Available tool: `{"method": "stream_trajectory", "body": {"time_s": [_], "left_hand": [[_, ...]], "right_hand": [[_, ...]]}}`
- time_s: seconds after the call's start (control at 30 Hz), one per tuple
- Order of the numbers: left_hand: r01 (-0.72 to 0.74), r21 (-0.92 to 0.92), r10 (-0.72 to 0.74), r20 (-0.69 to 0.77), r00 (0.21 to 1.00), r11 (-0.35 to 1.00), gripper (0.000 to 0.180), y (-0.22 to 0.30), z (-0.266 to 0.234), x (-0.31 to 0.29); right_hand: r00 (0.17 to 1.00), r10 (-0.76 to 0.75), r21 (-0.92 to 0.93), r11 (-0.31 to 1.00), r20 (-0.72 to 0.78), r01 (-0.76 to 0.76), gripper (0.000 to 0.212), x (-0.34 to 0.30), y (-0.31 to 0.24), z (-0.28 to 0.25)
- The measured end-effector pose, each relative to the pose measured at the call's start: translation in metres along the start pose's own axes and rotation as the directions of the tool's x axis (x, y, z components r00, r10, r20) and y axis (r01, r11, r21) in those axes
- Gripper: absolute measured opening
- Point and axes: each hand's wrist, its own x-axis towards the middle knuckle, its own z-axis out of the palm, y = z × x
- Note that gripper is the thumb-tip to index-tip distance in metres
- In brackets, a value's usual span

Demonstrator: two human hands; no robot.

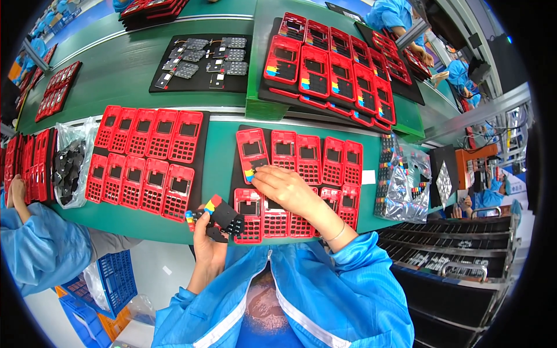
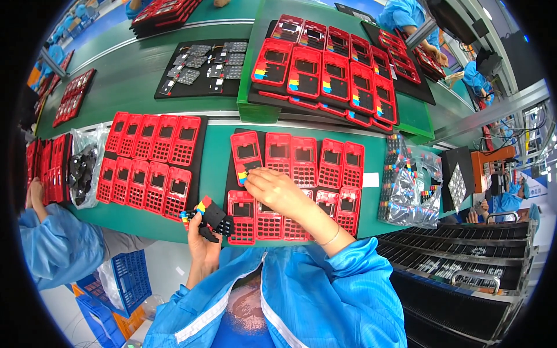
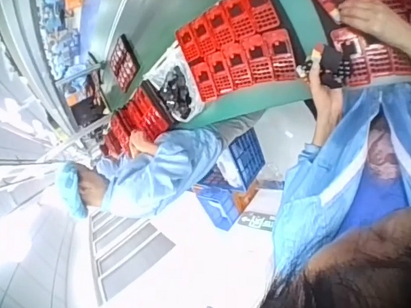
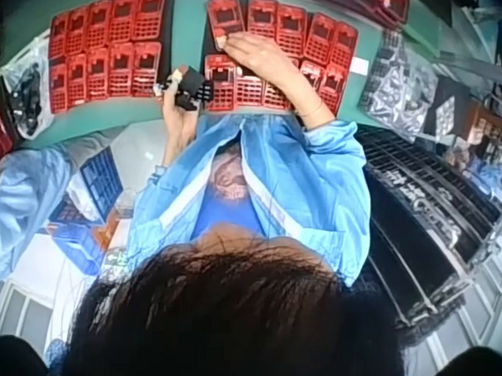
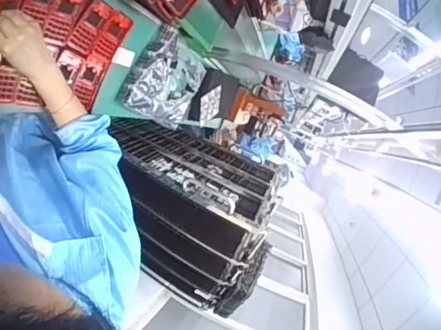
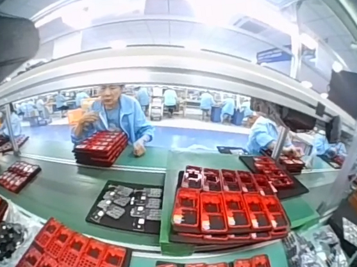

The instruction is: The person assembles keypads and other components into red electronic housings by hand on a factory assembly line.

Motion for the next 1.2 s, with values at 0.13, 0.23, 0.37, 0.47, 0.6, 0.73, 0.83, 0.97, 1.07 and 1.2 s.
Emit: {"method": "stream_trajectory", "body": {"time_s": [0.13, 0.23, 0.37, 0.47, 0.6, 0.73, 0.83, 0.97, 1.07, 1.2], "left_hand": [[-0.003, 0.008, 0.003, 0.016, 1.000, 1.000, 0.033, 0.000, 0.002, 0.006], [-0.011, 0.026, 0.011, 0.009, 1.000, 1.000, 0.033, 0.004, 0.009, 0.007], [0.004, 0.096, 0.001, -0.055, 0.998, 0.995, 0.032, 0.009, -0.009, 0.002], [0.059, 0.019, -0.058, -0.043, 0.997, 0.998, 0.030, 0.000, 0.000, 0.002], [0.065, -0.001, -0.065, 0.006, 0.998, 0.998, 0.027, -0.008, 0.001, 0.000], [0.072, -0.028, -0.072, 0.006, 0.997, 0.997, 0.026, -0.009, 0.005, -0.007], [0.095, -0.037, -0.094, 0.032, 0.995, 0.995, 0.027, -0.009, 0.008, -0.003], [0.128, -0.051, -0.124, 0.076, 0.989, 0.990, 0.023, -0.002, 0.037, -0.003], [-0.006, 0.048, 0.003, 0.056, 0.998, 0.999, 0.023, -0.011, 0.039, -0.003], [-0.012, 0.089, 0.007, 0.059, 0.998, 0.996, 0.023, -0.020, 0.041, 0.006]], "right_hand": [[0.999, 0.034, 0.067, 0.997, 0.014, -0.035, 0.031, 0.001, 0.005, 0.001], [0.990, 0.092, 0.004, 0.996, -0.107, -0.092, 0.032, 0.009, 0.006, -0.003], [0.997, 0.073, -0.065, 0.995, 0.021, -0.071, 0.032, 0.017, 0.001, 0.000], [0.990, 0.142, -0.044, 0.989, -0.001, -0.142, 0.032, 0.007, -0.002, 0.012], [0.995, 0.100, -0.131, 0.987, 0.026, -0.096, 0.030, 0.008, -0.009, -0.011], [0.995, 0.102, -0.135, 0.986, 0.001, -0.101, 0.029, 0.010, -0.006, -0.003], [0.986, 0.154, -0.087, 0.985, 0.056, -0.149, 0.028, 0.027, -0.018, -0.026], [0.755, 0.475, 0.697, 0.340, 0.452, -0.632, 0.030, 0.037, -0.034, -0.027], [0.733, 0.444, 0.774, 0.127, 0.515, -0.621, 0.033, 0.041, -0.032, -0.017], [0.653, 0.527, 0.829, -0.219, 0.544, -0.514, 0.033, 0.027, -0.009, -0.015]]}}
